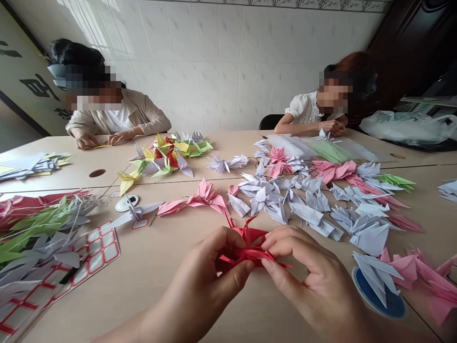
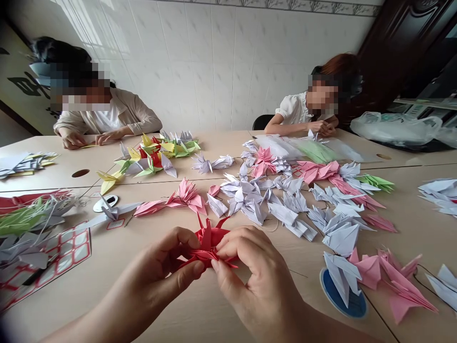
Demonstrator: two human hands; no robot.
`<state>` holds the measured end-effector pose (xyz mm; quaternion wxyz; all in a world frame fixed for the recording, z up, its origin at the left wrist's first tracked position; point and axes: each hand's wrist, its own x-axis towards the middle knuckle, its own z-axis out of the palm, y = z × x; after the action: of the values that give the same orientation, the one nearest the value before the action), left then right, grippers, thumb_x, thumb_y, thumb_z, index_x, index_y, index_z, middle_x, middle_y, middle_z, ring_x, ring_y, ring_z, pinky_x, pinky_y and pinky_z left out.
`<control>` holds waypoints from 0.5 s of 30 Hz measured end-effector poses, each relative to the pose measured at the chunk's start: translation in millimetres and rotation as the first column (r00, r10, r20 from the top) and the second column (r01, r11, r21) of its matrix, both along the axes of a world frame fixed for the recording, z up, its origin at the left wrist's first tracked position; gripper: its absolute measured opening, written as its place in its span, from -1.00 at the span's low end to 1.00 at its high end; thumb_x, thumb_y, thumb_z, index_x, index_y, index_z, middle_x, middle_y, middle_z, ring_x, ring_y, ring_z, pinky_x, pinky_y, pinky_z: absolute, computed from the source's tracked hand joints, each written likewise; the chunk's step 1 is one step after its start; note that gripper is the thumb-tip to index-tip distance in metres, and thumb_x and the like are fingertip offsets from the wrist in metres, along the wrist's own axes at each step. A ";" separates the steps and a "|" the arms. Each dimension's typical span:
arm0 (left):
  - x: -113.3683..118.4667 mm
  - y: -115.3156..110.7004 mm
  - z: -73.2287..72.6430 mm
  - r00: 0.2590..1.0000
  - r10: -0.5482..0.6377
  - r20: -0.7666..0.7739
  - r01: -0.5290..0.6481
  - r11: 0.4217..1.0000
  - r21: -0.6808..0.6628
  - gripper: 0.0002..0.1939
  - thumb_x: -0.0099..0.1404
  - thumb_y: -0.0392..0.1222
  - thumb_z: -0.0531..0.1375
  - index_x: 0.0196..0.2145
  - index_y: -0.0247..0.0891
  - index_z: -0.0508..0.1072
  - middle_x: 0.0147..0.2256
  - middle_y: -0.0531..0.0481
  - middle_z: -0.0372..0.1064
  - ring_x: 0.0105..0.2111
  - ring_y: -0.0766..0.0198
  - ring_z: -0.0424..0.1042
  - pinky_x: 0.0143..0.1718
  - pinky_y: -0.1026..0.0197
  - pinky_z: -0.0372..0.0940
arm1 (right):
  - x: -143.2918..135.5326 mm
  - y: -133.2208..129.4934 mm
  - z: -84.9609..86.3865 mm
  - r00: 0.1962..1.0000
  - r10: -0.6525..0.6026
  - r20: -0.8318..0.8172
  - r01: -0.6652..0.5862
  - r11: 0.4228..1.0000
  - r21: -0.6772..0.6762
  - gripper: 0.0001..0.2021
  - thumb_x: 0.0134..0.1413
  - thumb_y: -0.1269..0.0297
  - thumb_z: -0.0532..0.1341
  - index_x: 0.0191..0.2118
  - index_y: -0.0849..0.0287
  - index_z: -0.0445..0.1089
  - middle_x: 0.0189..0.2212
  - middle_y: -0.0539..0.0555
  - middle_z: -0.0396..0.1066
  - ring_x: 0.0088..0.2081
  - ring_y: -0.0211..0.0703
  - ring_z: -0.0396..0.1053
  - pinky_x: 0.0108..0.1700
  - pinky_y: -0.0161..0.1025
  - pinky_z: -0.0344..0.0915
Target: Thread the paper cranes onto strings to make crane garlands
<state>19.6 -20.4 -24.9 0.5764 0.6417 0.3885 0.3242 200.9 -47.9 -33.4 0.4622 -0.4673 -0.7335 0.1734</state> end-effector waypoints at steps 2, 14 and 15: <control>0.8 -0.1 0.1 0.999 0.013 -0.039 -0.012 1.000 0.027 -0.89 0.30 -0.16 0.19 -0.34 -0.24 0.35 -0.34 0.02 0.41 -0.39 0.34 0.35 -0.40 0.33 0.24 | 0.2 -0.3 0.0 1.000 0.002 0.001 -0.002 1.000 -0.005 -0.87 0.11 0.46 0.21 -0.39 0.08 0.33 -0.36 -0.02 0.43 -0.21 -0.19 0.40 -0.13 -0.27 0.33; -2.4 5.0 -1.8 0.996 0.056 -0.065 -0.054 0.998 0.028 -0.91 0.28 -0.21 0.19 -0.36 -0.23 0.34 -0.39 0.02 0.43 -0.41 0.33 0.36 -0.43 0.33 0.22 | 2.1 -4.0 -0.4 0.998 0.052 -0.031 -0.050 0.996 0.069 -0.87 0.22 0.28 0.18 -0.38 0.07 0.29 -0.38 0.00 0.42 -0.23 -0.17 0.40 -0.14 -0.27 0.32; -2.9 5.9 -2.0 0.997 0.058 -0.054 -0.057 0.998 0.015 -0.90 0.28 -0.21 0.19 -0.36 -0.23 0.34 -0.39 0.02 0.42 -0.41 0.32 0.36 -0.43 0.32 0.22 | 2.9 -5.0 0.1 0.997 0.058 -0.041 -0.055 0.996 0.067 -0.87 0.23 0.27 0.17 -0.37 0.07 0.29 -0.38 0.00 0.42 -0.22 -0.16 0.40 -0.13 -0.27 0.33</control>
<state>16.7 -14.4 -26.9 0.5516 0.6427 0.4203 0.3256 203.7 -52.9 -33.2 0.4879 -0.4269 -0.7417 0.1719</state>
